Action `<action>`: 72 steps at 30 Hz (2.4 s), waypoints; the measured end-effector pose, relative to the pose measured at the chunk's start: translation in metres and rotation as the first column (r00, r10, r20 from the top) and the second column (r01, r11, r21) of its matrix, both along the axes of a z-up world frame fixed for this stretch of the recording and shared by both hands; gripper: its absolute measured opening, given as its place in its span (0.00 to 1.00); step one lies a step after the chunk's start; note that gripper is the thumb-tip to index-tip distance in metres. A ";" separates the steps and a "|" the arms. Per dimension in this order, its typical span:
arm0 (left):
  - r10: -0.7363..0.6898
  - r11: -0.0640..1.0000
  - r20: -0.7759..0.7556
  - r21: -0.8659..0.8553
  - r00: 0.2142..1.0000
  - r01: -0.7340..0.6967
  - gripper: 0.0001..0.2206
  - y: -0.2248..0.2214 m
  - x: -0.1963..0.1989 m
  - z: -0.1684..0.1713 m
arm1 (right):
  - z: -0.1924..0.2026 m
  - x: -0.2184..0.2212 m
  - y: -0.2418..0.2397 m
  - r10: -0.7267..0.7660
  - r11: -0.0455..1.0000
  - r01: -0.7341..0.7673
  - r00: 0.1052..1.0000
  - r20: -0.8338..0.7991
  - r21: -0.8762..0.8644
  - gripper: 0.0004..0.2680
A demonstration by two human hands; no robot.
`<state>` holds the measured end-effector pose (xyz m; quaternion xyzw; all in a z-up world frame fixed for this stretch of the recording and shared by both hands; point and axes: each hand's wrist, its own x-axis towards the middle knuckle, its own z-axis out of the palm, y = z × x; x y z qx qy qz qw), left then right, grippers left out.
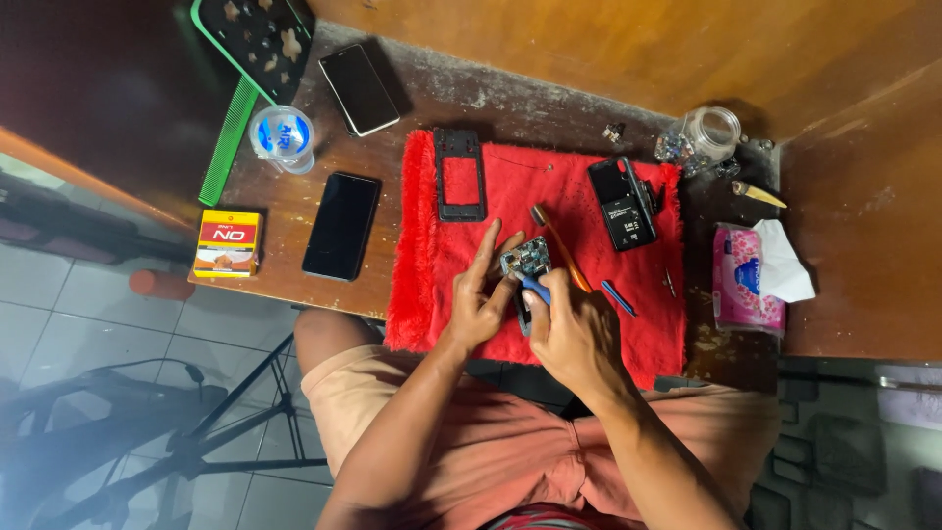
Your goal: A person uses a plastic prying tool to carefully disconnect components and lift a circuit board from a smartphone frame.
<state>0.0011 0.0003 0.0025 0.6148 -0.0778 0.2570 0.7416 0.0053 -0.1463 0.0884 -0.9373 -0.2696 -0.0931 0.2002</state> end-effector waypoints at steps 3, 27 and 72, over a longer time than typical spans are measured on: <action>0.001 1.000 0.006 -0.017 1.000 -0.001 0.34 0.000 0.001 -0.004 | -0.011 0.000 0.000 -0.092 0.995 0.097 0.990 0.103 -0.040 0.13; 0.029 1.000 0.056 -0.003 0.998 -0.029 0.31 -0.002 0.000 -0.002 | -0.009 0.004 -0.001 0.027 0.999 -0.037 0.966 0.259 0.036 0.08; 0.289 0.947 0.066 0.123 0.955 -0.295 0.27 -0.013 -0.010 0.000 | -0.003 0.002 0.009 0.050 0.985 -0.053 0.998 0.024 0.163 0.05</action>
